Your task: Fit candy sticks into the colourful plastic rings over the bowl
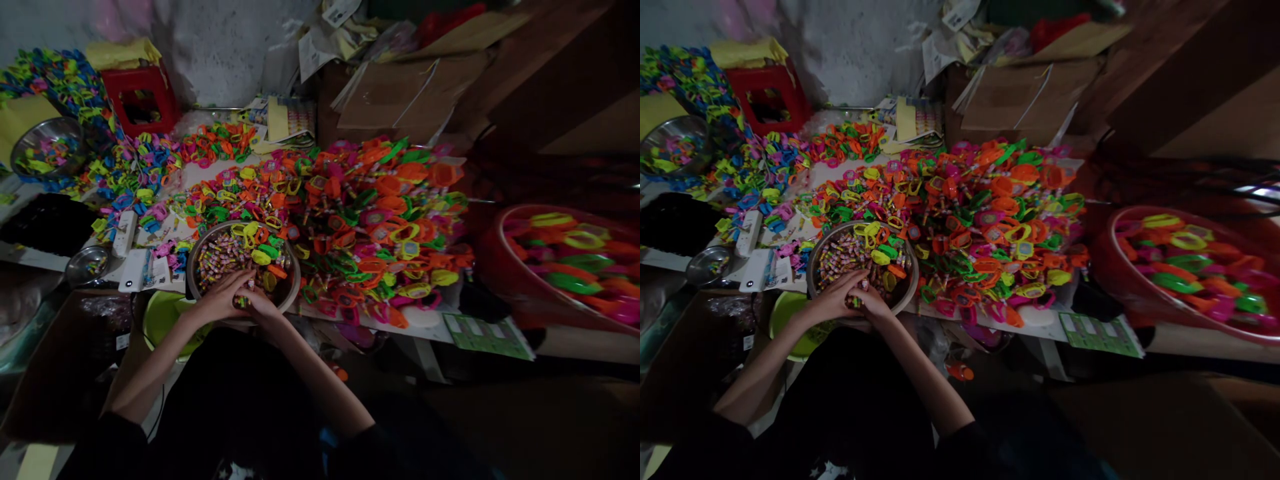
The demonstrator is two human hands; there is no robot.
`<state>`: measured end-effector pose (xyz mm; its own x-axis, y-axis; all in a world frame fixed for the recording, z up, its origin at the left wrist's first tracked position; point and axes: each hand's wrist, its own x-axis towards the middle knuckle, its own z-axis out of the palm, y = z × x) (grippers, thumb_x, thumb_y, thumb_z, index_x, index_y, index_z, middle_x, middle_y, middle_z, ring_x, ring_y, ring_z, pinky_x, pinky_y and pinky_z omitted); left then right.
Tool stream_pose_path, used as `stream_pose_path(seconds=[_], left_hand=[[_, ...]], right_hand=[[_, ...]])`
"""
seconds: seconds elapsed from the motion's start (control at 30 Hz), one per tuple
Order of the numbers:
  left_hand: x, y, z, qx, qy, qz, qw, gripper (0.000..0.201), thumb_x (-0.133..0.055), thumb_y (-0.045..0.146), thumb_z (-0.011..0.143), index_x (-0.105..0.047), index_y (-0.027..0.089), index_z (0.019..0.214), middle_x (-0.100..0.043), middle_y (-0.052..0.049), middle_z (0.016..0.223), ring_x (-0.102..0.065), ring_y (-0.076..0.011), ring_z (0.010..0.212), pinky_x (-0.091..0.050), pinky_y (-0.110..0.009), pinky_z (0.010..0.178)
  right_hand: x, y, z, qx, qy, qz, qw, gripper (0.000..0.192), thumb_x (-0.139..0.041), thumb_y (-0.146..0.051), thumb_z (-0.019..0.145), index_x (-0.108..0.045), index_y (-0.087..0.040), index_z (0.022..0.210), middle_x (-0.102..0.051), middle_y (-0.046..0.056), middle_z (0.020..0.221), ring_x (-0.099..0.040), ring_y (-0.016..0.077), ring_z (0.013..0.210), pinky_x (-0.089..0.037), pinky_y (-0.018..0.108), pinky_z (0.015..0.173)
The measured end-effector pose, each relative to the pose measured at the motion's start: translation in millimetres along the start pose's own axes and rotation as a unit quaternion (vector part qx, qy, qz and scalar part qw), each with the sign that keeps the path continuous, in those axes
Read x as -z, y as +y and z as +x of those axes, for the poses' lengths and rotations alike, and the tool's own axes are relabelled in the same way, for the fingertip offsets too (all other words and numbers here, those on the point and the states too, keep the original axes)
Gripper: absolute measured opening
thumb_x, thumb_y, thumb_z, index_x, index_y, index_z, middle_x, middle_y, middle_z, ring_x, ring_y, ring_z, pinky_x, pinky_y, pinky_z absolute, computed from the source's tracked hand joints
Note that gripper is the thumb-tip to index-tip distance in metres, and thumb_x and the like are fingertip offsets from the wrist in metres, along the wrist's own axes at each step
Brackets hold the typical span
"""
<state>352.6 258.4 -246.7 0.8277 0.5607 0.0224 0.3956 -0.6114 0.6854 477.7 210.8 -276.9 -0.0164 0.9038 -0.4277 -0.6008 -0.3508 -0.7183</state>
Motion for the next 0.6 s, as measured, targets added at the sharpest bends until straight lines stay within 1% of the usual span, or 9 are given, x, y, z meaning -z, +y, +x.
stream_pose_path(seconds=[0.1, 0.17, 0.27, 0.33, 0.43, 0.53, 0.6], left_hand=[[-3.9, -1, 1, -0.005, 0.025, 0.016, 1.0, 0.08, -0.07, 0.022, 0.076, -0.028, 0.028, 0.144, -0.041, -0.007, 0.143, -0.039, -0.0214, 0.131, -0.033, -0.037, 0.11], [-4.6, -1, 0, -0.009, 0.033, 0.027, 0.999, 0.076, -0.068, 0.018, 0.077, -0.03, 0.028, 0.143, -0.046, -0.006, 0.139, -0.044, -0.0205, 0.127, -0.036, -0.037, 0.108], [-4.8, 0, -2, -0.028, 0.041, 0.052, 0.997, 0.076, -0.068, 0.017, 0.076, -0.031, 0.027, 0.142, -0.044, -0.007, 0.14, -0.042, -0.0216, 0.129, -0.035, -0.038, 0.109], [-5.6, 2, -3, -0.041, 0.034, 0.069, 0.996, 0.077, -0.067, 0.015, 0.076, -0.03, 0.025, 0.143, -0.042, -0.008, 0.142, -0.039, -0.0219, 0.131, -0.033, -0.039, 0.11], [-8.6, 3, -4, -0.049, 0.014, 0.084, 0.995, 0.069, -0.065, 0.011, 0.077, -0.037, 0.023, 0.139, -0.047, -0.007, 0.138, -0.042, -0.0205, 0.129, -0.034, -0.036, 0.11], [-12.6, 3, -9, -0.043, 0.019, 0.091, 0.995, 0.06, -0.065, 0.014, 0.078, -0.044, 0.022, 0.134, -0.051, -0.007, 0.133, -0.045, -0.0201, 0.127, -0.036, -0.035, 0.109], [-14.5, 4, -15, -0.038, 0.026, 0.097, 0.994, 0.059, -0.064, 0.018, 0.079, -0.043, 0.021, 0.135, -0.051, -0.008, 0.134, -0.045, -0.0205, 0.127, -0.035, -0.036, 0.11]], right_hand=[[-1, -1, -1, -0.008, -0.007, -0.005, 1.0, 0.023, -0.069, -0.026, 0.053, -0.06, -0.017, 0.072, -0.061, -0.002, 0.066, -0.057, 0.0152, 0.069, -0.044, 0.025, 0.065], [-1, -1, -1, -0.008, -0.02, -0.007, 1.0, 0.026, -0.069, -0.029, 0.054, -0.06, -0.017, 0.074, -0.063, 0.0, 0.07, -0.059, 0.0176, 0.074, -0.045, 0.026, 0.066], [-1, 2, 0, 0.009, -0.032, -0.013, 0.999, 0.031, -0.07, -0.032, 0.055, -0.06, -0.018, 0.081, -0.065, 0.001, 0.08, -0.06, 0.0201, 0.086, -0.047, 0.028, 0.072], [1, 7, 1, 0.031, -0.029, -0.034, 0.999, 0.034, -0.069, -0.032, 0.056, -0.06, -0.018, 0.086, -0.066, 0.002, 0.087, -0.059, 0.0201, 0.091, -0.047, 0.029, 0.078], [6, 13, 2, 0.054, -0.027, -0.093, 0.994, 0.035, -0.066, -0.032, 0.06, -0.059, -0.018, 0.09, -0.065, 0.003, 0.094, -0.058, 0.0194, 0.094, -0.046, 0.031, 0.084], [9, 17, -1, 0.05, -0.035, -0.133, 0.989, 0.033, -0.064, -0.03, 0.062, -0.058, -0.018, 0.091, -0.065, 0.003, 0.096, -0.058, 0.0188, 0.094, -0.047, 0.031, 0.084], [9, 17, -6, 0.051, -0.042, -0.156, 0.985, 0.031, -0.063, -0.027, 0.062, -0.058, -0.018, 0.091, -0.065, 0.003, 0.094, -0.059, 0.0185, 0.091, -0.048, 0.031, 0.081]])
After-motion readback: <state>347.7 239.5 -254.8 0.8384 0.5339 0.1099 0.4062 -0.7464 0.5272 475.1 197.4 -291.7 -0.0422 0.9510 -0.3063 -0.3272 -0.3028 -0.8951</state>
